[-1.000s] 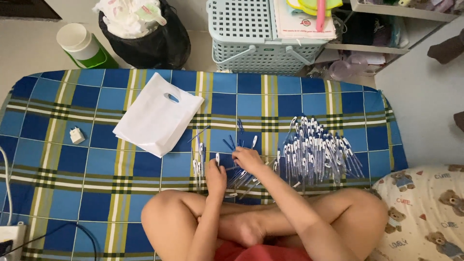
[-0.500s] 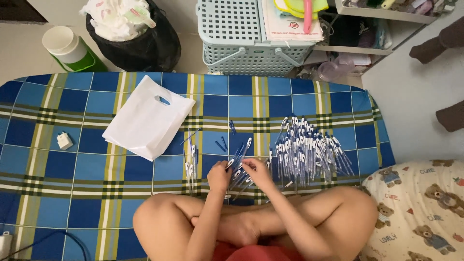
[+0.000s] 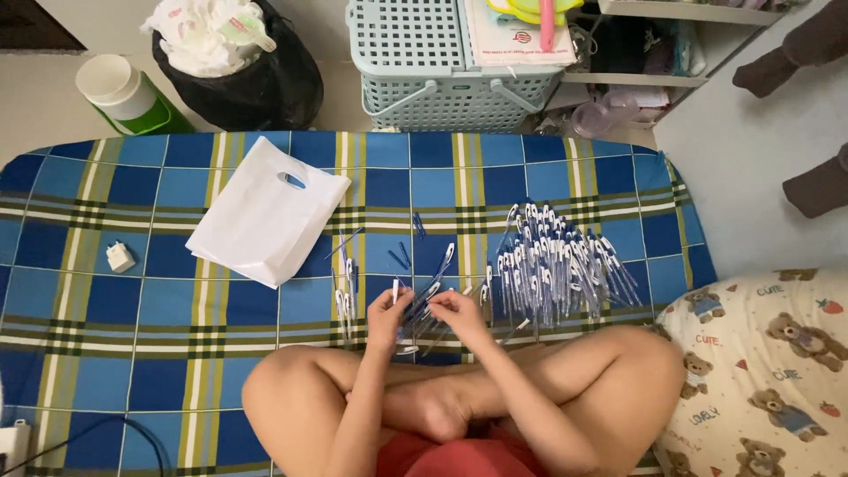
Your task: Assembling ballpoint pens by joining barrels and refills while sitting on a bed.
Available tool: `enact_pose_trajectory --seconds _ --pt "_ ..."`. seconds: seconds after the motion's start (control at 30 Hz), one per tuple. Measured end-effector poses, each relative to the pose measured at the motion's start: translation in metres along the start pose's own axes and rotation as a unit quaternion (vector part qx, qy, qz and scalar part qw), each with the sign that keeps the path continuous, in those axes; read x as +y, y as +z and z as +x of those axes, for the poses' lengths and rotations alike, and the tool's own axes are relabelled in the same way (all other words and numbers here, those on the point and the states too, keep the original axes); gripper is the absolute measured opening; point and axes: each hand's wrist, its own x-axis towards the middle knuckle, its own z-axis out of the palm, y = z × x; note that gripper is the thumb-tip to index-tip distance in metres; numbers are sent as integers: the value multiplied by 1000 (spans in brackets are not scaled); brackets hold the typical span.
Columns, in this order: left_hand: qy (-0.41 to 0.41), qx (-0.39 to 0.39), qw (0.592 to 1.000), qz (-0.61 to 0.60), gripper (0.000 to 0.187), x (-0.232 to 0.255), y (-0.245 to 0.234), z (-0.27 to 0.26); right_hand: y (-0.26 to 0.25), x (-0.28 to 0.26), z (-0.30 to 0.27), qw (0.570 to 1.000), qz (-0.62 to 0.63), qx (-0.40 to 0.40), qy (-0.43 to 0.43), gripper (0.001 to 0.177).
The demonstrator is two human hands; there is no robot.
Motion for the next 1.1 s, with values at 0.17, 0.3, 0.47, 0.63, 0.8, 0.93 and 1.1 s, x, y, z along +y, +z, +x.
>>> enact_pose_trajectory --seconds 0.17,0.3,0.47,0.63,0.8,0.93,1.1 --pt "3 7 1000 -20 16 13 3 -11 14 -19 -8 1000 -10 -23 -11 14" --pt "20 12 999 -24 17 20 5 -18 14 -13 -8 1000 0 -22 -6 15" --pt "34 0 999 -21 17 11 3 -13 13 -15 -10 1000 -2 -20 3 15" --pt "56 -26 998 -15 15 7 1 -12 14 -13 -9 1000 0 -26 12 16" --pt "75 -67 995 8 15 -4 1 -8 14 -7 -5 999 12 -19 31 23" --pt "75 -105 992 7 15 0 5 -13 11 -14 -8 999 -3 -45 13 31" --pt "137 -106 973 155 25 5 2 -18 -1 -11 1 999 53 -9 0 21"
